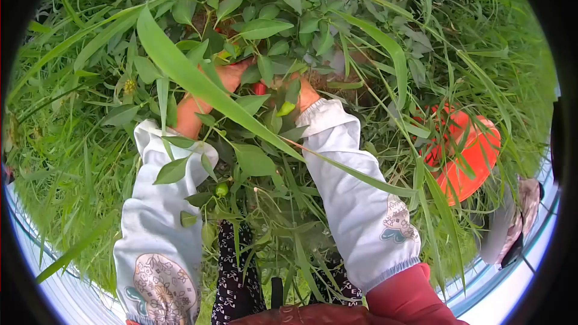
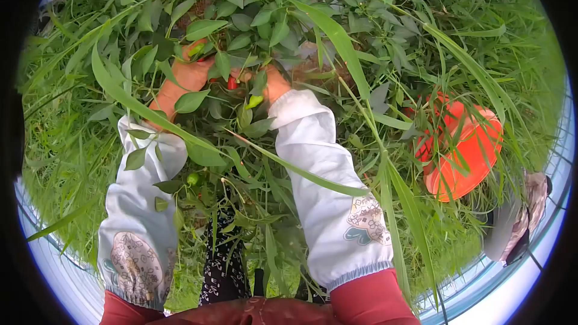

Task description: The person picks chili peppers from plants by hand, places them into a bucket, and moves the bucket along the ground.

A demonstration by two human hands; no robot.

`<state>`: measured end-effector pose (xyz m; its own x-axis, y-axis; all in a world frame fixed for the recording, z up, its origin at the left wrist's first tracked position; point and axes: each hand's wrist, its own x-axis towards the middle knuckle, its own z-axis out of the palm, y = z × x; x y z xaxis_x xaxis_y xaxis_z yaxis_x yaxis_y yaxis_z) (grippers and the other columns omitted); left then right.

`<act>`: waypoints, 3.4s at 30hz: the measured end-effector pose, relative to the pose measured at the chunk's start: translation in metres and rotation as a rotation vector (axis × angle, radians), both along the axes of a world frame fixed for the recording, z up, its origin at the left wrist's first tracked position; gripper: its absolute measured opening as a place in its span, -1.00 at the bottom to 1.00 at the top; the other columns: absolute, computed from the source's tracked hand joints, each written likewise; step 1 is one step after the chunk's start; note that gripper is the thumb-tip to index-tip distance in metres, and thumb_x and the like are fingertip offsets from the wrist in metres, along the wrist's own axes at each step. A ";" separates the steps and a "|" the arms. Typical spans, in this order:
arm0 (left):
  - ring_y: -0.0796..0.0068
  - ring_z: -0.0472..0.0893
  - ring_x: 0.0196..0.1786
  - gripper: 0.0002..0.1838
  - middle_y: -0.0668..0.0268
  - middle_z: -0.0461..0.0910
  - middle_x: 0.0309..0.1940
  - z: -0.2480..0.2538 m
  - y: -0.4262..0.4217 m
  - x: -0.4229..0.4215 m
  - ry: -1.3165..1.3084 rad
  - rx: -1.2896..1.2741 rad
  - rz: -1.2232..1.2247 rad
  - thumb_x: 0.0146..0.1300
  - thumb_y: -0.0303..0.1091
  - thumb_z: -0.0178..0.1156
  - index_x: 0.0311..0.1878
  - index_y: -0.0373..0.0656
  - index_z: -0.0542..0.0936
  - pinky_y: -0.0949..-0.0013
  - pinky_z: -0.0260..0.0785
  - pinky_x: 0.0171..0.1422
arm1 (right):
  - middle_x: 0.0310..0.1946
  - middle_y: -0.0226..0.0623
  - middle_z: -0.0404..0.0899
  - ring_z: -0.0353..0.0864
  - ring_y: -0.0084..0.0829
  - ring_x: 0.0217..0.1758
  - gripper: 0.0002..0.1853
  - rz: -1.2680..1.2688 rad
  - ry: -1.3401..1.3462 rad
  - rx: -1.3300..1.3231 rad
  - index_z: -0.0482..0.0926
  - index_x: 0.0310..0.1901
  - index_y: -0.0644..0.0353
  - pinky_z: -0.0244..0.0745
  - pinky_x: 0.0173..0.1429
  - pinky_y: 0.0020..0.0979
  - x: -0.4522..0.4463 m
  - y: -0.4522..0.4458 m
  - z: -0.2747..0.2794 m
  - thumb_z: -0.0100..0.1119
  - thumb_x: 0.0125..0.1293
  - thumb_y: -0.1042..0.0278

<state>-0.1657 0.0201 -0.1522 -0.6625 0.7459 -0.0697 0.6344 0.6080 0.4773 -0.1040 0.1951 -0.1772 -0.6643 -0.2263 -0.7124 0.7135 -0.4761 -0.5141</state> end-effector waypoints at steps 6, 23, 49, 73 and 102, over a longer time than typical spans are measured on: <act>0.57 0.50 -0.34 -0.63 0.41 0.56 -0.30 0.044 -0.001 0.002 -1.124 -0.011 0.551 0.09 -0.24 0.23 -0.04 -0.16 0.51 0.45 0.38 -0.25 | -0.53 -0.42 0.43 0.27 -0.62 -0.63 -0.79 -0.023 -0.090 -0.158 0.45 -0.24 0.10 0.14 -0.61 -0.54 0.018 0.001 0.025 0.13 0.20 0.18; 0.54 0.48 -0.48 -0.73 0.33 0.52 -0.47 0.067 -0.022 0.064 -1.495 0.538 1.055 0.15 -0.11 0.14 -0.23 -0.09 0.47 0.53 0.27 -0.48 | -0.50 -0.34 0.52 0.55 -0.48 -0.52 -0.77 -0.171 -0.144 -0.251 0.45 -0.24 0.19 0.22 -0.64 -0.60 0.076 0.035 0.039 0.10 0.19 0.21; 0.62 0.45 -0.57 -0.74 0.32 0.56 -0.46 0.118 0.024 0.128 -1.449 0.619 1.239 0.18 -0.20 0.15 -0.50 -0.19 0.56 0.54 0.27 -0.54 | -0.42 -0.35 0.46 0.57 -0.40 -0.40 -0.81 -0.154 -0.083 -0.158 0.43 -0.22 0.17 0.50 -0.43 -0.46 0.087 0.032 0.113 0.05 0.21 0.26; 0.65 0.39 -0.59 -0.68 0.41 0.44 -0.68 0.124 0.037 0.127 -1.647 0.089 0.197 0.19 -0.16 0.13 -0.50 -0.24 0.53 0.50 0.24 -0.49 | -0.54 -0.32 0.50 0.44 -0.48 -0.49 -0.85 0.634 0.429 0.047 0.54 -0.32 0.17 0.33 -0.39 -0.39 0.127 0.066 0.133 0.11 0.20 0.28; 0.69 0.30 -0.67 -0.82 0.46 0.33 -0.71 0.180 0.010 0.098 -1.168 0.032 0.872 0.14 -0.29 0.13 -0.43 -0.18 0.43 0.63 0.04 -0.70 | -0.36 -0.37 0.50 0.51 -0.53 -0.38 -0.70 -0.242 -0.262 -0.214 0.47 -0.18 0.13 0.35 -0.40 -0.57 0.190 0.071 0.125 -0.08 0.31 0.08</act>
